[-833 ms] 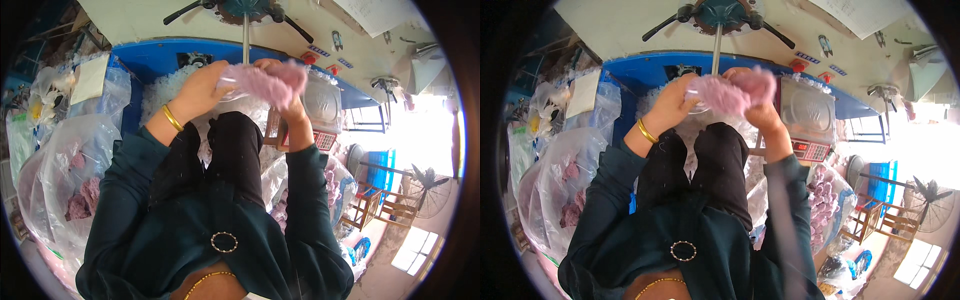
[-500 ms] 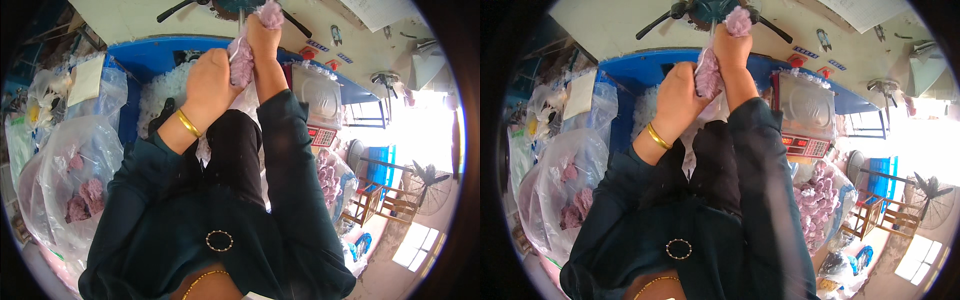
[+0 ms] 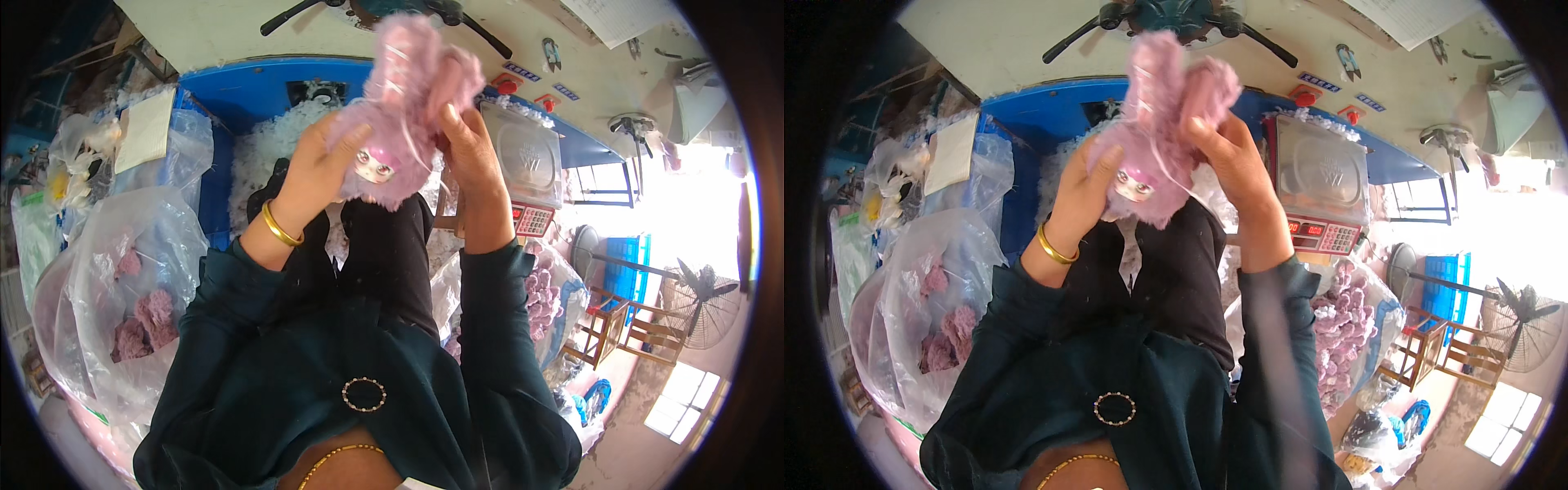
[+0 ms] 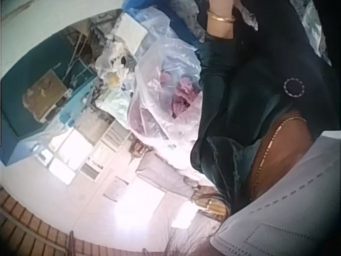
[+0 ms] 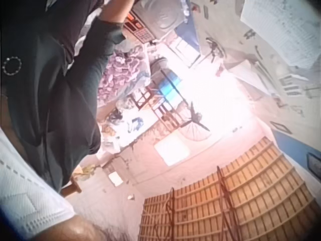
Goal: The person repeatedly stuffs pink fluffy material into small pink plush toys, then places each finished toy on a digital scale. The person handles the toys one at a time, adjusting the stuffing by hand before weighing.
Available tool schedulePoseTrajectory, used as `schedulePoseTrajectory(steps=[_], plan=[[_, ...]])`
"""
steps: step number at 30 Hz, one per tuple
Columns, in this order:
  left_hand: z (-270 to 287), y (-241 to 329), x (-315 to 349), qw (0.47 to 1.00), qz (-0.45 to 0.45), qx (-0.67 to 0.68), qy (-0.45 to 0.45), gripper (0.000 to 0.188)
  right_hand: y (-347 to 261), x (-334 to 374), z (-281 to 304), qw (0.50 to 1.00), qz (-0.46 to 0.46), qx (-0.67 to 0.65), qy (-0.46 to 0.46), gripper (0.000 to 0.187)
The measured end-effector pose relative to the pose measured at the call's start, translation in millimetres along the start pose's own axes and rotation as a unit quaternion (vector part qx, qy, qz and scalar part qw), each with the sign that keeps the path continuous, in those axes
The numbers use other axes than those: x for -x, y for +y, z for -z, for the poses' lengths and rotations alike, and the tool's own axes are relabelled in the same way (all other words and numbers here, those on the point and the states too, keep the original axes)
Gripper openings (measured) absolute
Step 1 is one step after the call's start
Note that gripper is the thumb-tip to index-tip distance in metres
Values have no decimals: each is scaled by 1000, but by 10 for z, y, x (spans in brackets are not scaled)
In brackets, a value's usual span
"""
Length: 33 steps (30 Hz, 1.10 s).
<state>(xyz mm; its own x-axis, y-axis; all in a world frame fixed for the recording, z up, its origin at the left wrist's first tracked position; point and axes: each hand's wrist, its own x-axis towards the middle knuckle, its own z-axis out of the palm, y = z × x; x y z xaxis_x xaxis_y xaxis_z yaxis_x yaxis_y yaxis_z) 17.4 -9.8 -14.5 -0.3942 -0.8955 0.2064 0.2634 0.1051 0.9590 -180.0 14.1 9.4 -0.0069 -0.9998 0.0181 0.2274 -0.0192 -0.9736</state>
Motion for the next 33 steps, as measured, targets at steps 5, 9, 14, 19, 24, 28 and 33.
schedulePoseTrajectory(steps=[5, 9, 14, 19, 24, 28, 33], plan=[[-24, -295, 70, 989, 116, 74, 57, 36, 301, 253, -26, 972, -132, -134, -142, 40], [-109, -293, 120, 987, 108, 116, 33, 31, 171, 258, -254, 991, -133, 2, -9, 35], [-55, -103, 36, 885, 296, 356, -44, 34, 23, 357, -272, 793, 162, 557, -188, 41], [-132, -92, -243, 843, 250, 471, -71, 42, -171, 74, -362, 792, 275, 546, 2, 20], [-241, -108, -163, 961, 166, 198, 93, 52, -45, -714, -209, 780, 272, 560, 62, 22], [-219, -19, 93, 957, 195, 205, 60, 40, 5, -413, -314, 791, 289, 535, 63, 20], [-306, -49, -40, 986, 93, 118, 72, 45, 14, -951, -131, 745, 229, 604, 165, 24]])
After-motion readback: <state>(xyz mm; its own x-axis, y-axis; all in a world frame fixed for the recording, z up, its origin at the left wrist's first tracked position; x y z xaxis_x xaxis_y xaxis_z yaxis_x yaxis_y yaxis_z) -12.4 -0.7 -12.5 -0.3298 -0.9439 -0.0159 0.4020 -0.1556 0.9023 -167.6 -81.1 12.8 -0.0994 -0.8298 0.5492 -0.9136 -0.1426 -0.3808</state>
